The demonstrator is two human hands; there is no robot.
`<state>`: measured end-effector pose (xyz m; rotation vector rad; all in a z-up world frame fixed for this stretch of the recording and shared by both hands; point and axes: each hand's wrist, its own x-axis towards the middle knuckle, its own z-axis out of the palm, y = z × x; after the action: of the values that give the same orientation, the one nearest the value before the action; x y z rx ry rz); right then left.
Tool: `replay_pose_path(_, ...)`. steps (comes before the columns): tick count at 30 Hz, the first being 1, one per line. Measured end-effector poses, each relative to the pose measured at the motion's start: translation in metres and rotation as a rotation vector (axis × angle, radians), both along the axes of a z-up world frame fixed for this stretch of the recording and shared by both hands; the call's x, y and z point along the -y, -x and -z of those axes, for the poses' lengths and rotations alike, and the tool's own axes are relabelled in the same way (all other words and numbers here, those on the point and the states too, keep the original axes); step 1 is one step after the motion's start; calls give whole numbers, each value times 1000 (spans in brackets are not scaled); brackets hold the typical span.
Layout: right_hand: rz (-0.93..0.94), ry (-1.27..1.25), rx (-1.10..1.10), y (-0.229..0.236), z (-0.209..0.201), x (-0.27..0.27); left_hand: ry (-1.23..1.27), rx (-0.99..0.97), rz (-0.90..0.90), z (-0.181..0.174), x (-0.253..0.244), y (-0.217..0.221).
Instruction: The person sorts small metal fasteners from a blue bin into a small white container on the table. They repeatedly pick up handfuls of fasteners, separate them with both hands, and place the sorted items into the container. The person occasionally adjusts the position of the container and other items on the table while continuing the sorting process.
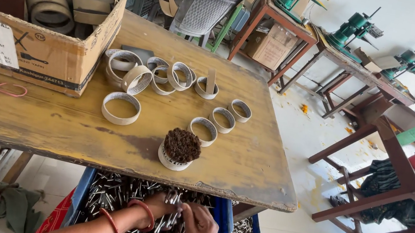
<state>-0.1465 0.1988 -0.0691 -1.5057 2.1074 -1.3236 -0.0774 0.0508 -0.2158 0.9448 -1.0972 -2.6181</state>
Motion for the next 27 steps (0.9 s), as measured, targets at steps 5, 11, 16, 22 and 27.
replay_pose_path(5, 30, -72, 137, 1, -9, 6, 1060, 4, 128, -32, -17, -7)
replay_pose_path(11, 57, 85, 15, 17, 28, -2, 255, 133, 170, -24, -13, -5)
replay_pose_path(16, 70, 119, -53, 9, 25, -12, -205, -78, 31, -21, -11, -10)
replay_pose_path(22, 75, -45, 17, -2, -6, -1, 352, 20, 17, 3, -10, -4)
replay_pose_path(27, -15, 6, 6, 3, 5, 3, 941, 41, 79, -9, -15, -6)
